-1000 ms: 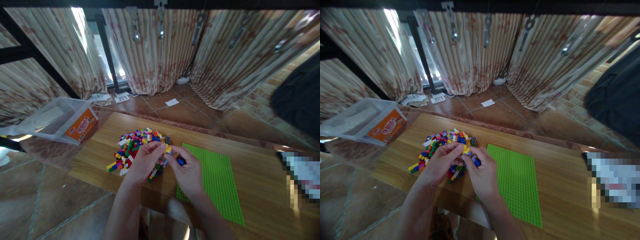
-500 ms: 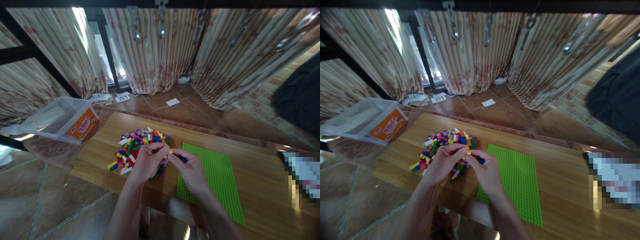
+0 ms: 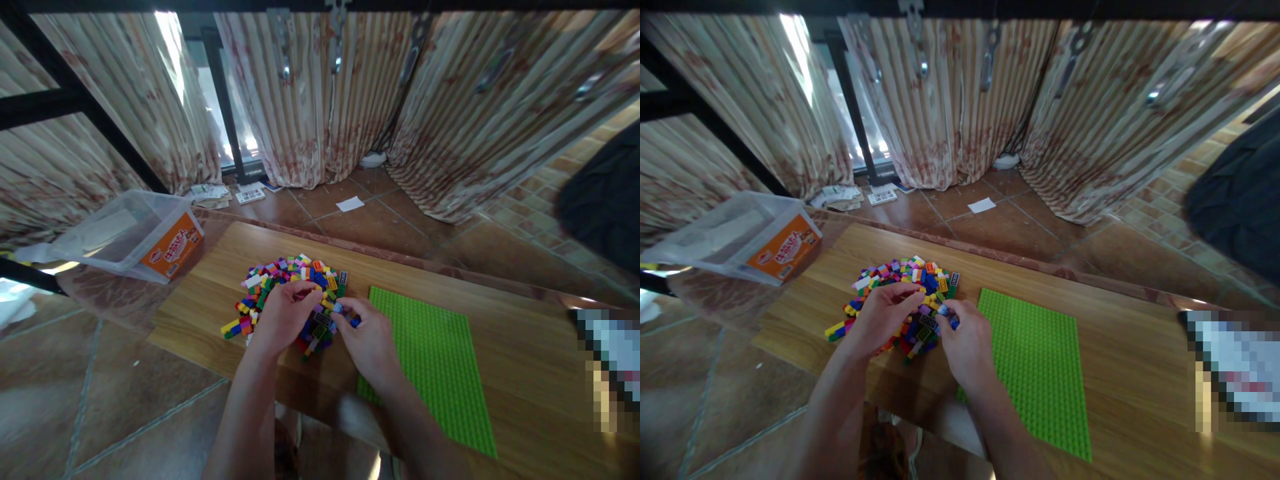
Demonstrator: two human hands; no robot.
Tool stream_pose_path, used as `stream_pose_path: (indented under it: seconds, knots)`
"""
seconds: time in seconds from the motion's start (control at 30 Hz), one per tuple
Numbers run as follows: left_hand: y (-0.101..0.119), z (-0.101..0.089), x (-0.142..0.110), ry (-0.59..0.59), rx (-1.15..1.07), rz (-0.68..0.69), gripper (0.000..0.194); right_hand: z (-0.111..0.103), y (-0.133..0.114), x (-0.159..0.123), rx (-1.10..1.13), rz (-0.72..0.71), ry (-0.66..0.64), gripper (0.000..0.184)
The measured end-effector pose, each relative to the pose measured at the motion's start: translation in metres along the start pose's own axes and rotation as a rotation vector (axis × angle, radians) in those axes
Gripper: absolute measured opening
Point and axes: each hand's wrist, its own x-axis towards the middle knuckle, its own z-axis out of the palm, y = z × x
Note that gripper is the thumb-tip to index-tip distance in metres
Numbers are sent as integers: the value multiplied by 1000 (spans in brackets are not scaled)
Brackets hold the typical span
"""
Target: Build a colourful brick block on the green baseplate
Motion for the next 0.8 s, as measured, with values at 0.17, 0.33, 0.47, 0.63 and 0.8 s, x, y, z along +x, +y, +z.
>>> stream_pose_path:
  seconds: [0.17, 0.33, 0.47, 0.63, 0.8]
  knots:
    - [1, -5, 0, 73, 138, -7, 21, 0, 0, -1, -15, -11, -14, 24]
    - [1, -7, -2, 157, 326, -50, 19, -9, 3, 5, 23, -14, 49, 26]
    - [1, -9, -2, 190, 432, -74, 20, -15, 14, 14, -41, -34, 103, 29]
    - [0, -15, 0, 214, 266, -21, 21, -14, 19, 19, -70, -44, 86, 28]
    - [2, -27, 1, 354, 134, -43, 27, -5, 1, 34, -137, -93, 17, 26]
